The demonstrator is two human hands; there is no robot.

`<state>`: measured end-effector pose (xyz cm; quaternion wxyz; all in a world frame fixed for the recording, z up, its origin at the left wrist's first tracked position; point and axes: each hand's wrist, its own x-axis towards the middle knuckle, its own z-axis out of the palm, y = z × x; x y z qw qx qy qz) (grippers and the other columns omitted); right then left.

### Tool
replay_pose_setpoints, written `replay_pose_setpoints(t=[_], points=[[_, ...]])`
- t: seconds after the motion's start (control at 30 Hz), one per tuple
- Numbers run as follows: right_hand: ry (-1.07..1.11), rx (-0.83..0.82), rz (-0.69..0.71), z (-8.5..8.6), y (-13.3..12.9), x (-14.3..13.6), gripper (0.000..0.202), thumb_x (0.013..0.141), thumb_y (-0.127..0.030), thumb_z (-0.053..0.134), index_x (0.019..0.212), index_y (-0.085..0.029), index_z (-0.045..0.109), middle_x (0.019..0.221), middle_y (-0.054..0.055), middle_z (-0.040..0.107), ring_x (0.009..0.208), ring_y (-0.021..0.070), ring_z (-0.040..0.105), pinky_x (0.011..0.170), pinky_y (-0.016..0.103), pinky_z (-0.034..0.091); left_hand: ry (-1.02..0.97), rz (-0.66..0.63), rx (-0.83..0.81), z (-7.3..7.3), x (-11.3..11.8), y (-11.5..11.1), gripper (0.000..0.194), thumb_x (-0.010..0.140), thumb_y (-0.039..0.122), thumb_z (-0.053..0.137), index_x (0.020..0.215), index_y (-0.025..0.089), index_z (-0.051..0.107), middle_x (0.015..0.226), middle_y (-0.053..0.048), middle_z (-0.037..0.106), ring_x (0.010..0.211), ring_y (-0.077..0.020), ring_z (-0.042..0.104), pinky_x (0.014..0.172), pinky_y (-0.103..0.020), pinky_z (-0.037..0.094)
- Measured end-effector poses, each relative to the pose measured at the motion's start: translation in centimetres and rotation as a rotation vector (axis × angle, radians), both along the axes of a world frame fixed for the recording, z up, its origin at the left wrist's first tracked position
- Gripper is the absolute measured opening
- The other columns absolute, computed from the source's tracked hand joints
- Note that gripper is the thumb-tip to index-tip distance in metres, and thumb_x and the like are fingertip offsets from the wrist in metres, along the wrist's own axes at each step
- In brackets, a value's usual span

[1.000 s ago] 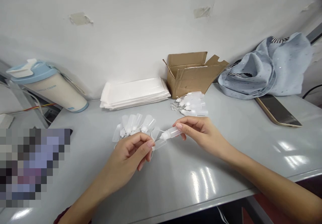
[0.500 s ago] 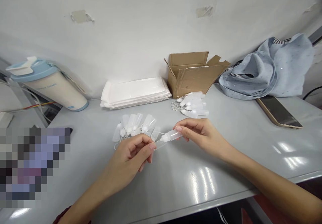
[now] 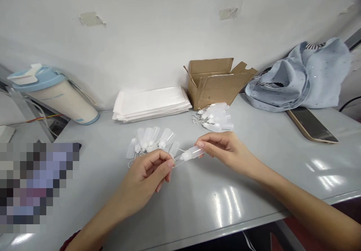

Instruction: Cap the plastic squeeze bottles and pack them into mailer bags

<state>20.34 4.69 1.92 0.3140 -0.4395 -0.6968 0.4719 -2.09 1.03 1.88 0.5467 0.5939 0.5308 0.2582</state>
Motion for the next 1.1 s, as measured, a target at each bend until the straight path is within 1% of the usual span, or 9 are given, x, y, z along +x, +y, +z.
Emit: replay_pose_setpoints(t=[0.23,0.4,0.57,0.7,0.9,1.1], points=[[0.006,0.014,-0.026,-0.7,-0.3,-0.2,0.023,0.088,-0.032,0.053,0.077,-0.017,0.067,0.066,-0.001,0.063,0.059,0.0094,0.05,0.056,0.023,0.036,0.008,0.008,0.01,-0.1,0.2,-0.1,0.024,0.089,0.035,0.049,0.072,0.019,0.055,0.061,0.006,0.051,0.046,-0.0058,0.044,0.047,-0.019,0.037],[0.003,0.029,-0.053,-1.0,-0.5,-0.6,0.023,0.088,-0.033,0.052,0.078,-0.016,0.066,0.064,-0.001,0.06,0.059,0.0097,0.05,0.05,0.022,0.032,0.025,0.011,0.016,-0.3,0.2,-0.1,0.024,0.089,0.036,0.048,0.073,0.019,0.055,0.061,0.006,0.051,0.045,-0.0065,0.044,0.047,-0.019,0.037],[0.004,0.046,-0.067,-0.9,-0.5,-0.7,0.023,0.089,-0.032,0.052,0.078,-0.016,0.066,0.062,-0.001,0.058,0.059,0.0101,0.05,0.05,0.022,0.033,0.075,-0.005,0.015,0.2,0.2,0.0,0.028,0.089,0.038,0.046,0.07,0.019,0.056,0.061,0.005,0.052,0.046,-0.0075,0.044,0.049,-0.021,0.037],[0.0,0.052,-0.081,-0.6,-0.5,-0.6,0.024,0.089,-0.032,0.052,0.077,-0.017,0.066,0.062,-0.001,0.058,0.059,0.0104,0.05,0.05,0.022,0.034,0.116,0.005,0.052,0.5,0.1,0.1,0.035,0.091,0.039,0.041,0.067,0.019,0.057,0.06,0.004,0.053,0.046,-0.0084,0.044,0.05,-0.022,0.038],[0.012,0.036,-0.054,-1.1,-0.8,-0.8,0.022,0.089,-0.032,0.053,0.079,-0.017,0.066,0.065,-0.001,0.06,0.06,0.0099,0.051,0.052,0.021,0.036,0.09,0.004,0.037,-0.1,0.2,-0.1,0.029,0.087,0.037,0.049,0.066,0.018,0.056,0.059,0.005,0.051,0.045,-0.0073,0.044,0.047,-0.02,0.037],[-0.001,0.049,-0.068,-1.8,-1.2,-1.4,0.023,0.09,-0.031,0.051,0.081,-0.017,0.066,0.067,0.0,0.063,0.061,0.0113,0.054,0.054,0.022,0.039,0.071,0.012,0.031,-0.4,0.4,-0.2,0.029,0.086,0.036,0.05,0.064,0.017,0.053,0.057,0.005,0.048,0.044,-0.0065,0.041,0.045,-0.019,0.034]])
